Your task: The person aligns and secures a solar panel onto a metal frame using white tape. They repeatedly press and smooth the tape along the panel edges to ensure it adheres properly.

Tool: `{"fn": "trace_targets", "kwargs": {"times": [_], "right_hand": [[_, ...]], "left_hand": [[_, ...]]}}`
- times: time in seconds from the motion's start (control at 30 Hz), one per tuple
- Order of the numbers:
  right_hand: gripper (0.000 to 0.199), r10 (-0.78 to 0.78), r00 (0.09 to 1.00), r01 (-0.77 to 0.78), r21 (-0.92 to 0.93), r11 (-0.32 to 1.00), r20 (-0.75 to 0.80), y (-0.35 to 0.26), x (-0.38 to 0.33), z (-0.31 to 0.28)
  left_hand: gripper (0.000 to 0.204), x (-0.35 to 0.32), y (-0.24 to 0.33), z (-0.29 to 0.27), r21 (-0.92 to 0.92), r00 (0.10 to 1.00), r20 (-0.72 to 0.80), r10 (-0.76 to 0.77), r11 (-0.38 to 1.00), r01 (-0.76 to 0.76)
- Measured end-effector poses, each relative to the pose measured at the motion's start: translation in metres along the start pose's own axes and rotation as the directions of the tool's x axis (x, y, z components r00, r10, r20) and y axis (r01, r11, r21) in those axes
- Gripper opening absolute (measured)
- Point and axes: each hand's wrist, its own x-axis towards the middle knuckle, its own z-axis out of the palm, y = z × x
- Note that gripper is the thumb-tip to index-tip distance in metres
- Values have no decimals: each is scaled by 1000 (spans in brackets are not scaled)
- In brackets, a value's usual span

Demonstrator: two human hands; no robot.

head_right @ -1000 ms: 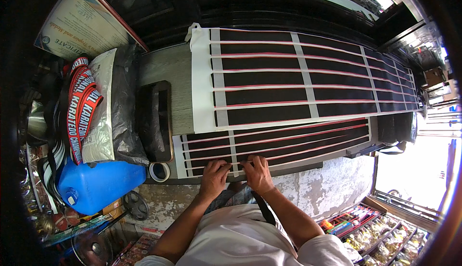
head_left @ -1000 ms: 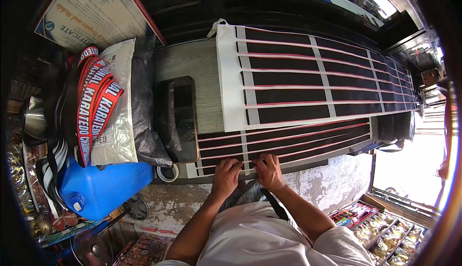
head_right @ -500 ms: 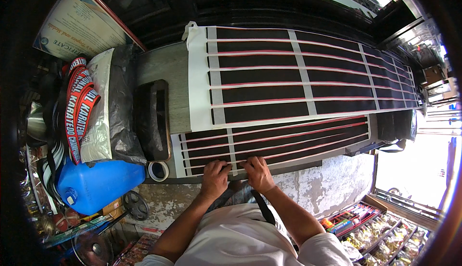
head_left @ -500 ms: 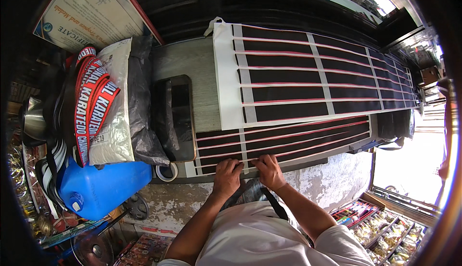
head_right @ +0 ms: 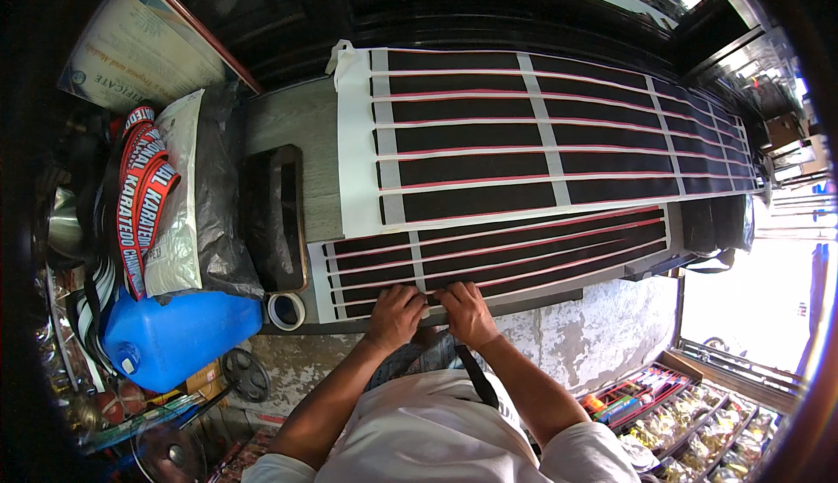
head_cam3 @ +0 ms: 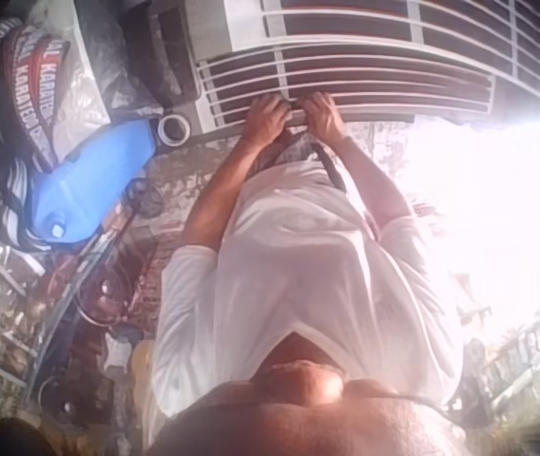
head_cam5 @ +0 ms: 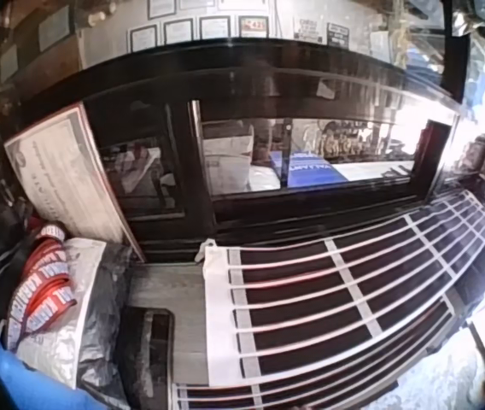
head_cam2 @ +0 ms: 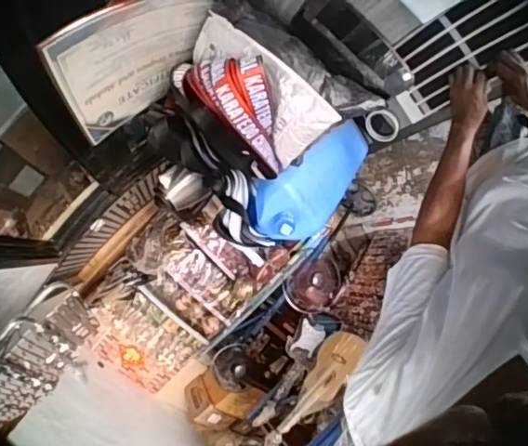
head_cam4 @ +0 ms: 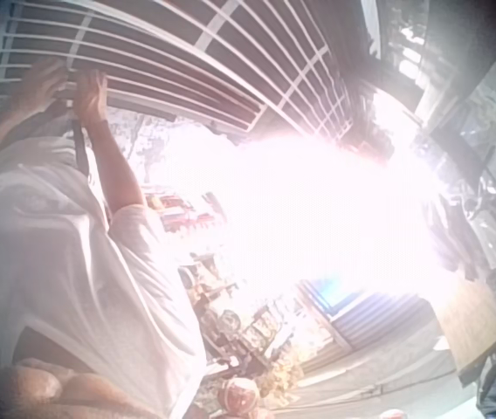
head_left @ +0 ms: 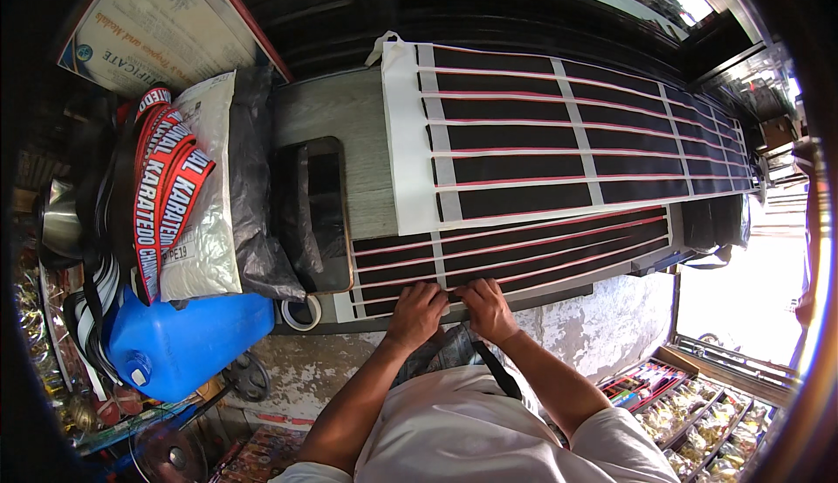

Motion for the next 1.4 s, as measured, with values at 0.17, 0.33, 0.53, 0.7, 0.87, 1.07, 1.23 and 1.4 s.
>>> {"fn": "trace_targets", "kwargs": {"times": [0.17,0.33,0.53,0.7,0.87,1.07,1.23,1.4], "right_hand": [[33,23,999,-22,44,999,-24,-7,5,-7],[27,176,966,-160,97,982,-191,-17,-11,-21],[39,140,988,-140,1,990,-71,-33,-30,-28],[48,122,991,-122,1,993,51,-38,-27,-11],[40,63,993,-56,-70,996,99,-31,-16,7],[33,-22,997,31,-127,991,71,-24,-12,13],[31,18,997,-14,-60,998,72,-31,-7,11],[33,4,995,7,-105,994,101,-28,-9,13]], "left_hand": [[36,-8,3,-20,-50,986,-133,-96,995,90],[67,-69,-13,-73,-86,689,-453,-565,798,597],[72,-108,-29,-75,-908,31,122,-992,-99,407],[49,-112,-58,-47,-936,53,284,-957,-265,233],[28,-99,-41,-33,-896,174,443,-879,-425,131],[17,-78,-13,-9,-816,280,572,-771,-570,98],[17,-68,-12,6,-728,384,677,-628,-647,226],[24,-49,-4,14,-714,310,699,-645,-607,348]]}}
